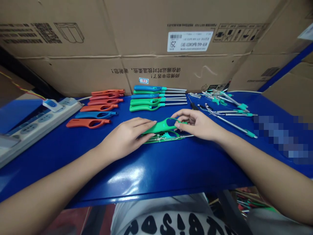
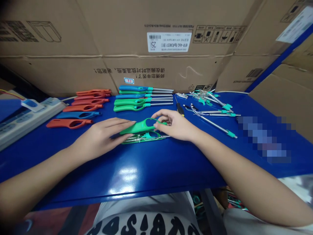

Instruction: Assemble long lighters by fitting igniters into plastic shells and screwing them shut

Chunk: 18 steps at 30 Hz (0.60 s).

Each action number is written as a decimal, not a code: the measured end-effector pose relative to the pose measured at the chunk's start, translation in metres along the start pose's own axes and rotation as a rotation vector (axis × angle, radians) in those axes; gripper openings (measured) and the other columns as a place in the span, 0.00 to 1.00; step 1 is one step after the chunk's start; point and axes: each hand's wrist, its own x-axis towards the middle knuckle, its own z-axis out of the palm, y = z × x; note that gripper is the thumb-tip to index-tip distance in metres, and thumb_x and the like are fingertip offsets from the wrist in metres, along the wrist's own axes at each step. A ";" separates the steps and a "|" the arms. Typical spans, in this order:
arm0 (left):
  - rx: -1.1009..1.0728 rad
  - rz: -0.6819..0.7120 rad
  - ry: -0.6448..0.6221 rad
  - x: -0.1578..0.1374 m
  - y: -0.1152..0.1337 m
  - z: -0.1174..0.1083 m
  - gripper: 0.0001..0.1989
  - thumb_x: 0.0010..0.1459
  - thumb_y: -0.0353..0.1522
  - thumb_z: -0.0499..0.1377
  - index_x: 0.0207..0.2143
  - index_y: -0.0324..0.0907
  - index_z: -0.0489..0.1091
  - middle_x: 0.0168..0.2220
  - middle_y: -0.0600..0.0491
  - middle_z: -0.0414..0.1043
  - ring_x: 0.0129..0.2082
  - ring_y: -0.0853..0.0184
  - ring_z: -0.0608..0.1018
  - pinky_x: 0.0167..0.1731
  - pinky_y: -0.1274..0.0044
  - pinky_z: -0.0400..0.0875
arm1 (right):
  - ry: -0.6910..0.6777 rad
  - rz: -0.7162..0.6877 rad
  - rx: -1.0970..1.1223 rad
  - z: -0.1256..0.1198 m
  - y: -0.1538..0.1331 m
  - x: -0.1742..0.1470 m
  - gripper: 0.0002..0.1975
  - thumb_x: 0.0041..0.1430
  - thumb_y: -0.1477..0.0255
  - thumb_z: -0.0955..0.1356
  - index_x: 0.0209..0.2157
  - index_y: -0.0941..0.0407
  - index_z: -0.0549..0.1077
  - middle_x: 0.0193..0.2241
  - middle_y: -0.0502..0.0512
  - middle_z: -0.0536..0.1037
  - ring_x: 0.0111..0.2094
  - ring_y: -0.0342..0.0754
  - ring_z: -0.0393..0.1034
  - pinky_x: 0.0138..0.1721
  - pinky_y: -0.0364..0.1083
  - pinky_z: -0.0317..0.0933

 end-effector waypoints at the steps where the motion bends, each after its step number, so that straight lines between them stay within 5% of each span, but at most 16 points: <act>1: -0.007 -0.008 -0.011 0.000 0.001 -0.001 0.16 0.68 0.33 0.59 0.55 0.37 0.73 0.49 0.44 0.79 0.47 0.59 0.82 0.50 0.68 0.79 | 0.001 -0.062 -0.092 0.000 0.000 -0.001 0.22 0.56 0.62 0.74 0.49 0.56 0.72 0.36 0.54 0.78 0.36 0.48 0.74 0.40 0.48 0.69; 8: -0.056 -0.072 -0.039 0.002 0.002 -0.008 0.15 0.68 0.35 0.57 0.51 0.38 0.75 0.47 0.46 0.80 0.44 0.61 0.83 0.47 0.71 0.79 | -0.002 -0.231 -0.446 -0.002 -0.001 -0.004 0.21 0.56 0.63 0.74 0.50 0.55 0.74 0.47 0.57 0.79 0.46 0.52 0.74 0.48 0.51 0.67; 18: -0.074 -0.106 -0.044 0.001 0.006 -0.009 0.15 0.66 0.34 0.59 0.50 0.36 0.76 0.44 0.47 0.81 0.41 0.61 0.83 0.40 0.74 0.79 | -0.099 -0.186 -0.394 -0.001 0.001 -0.006 0.26 0.56 0.66 0.74 0.56 0.54 0.70 0.51 0.55 0.78 0.47 0.51 0.75 0.48 0.49 0.69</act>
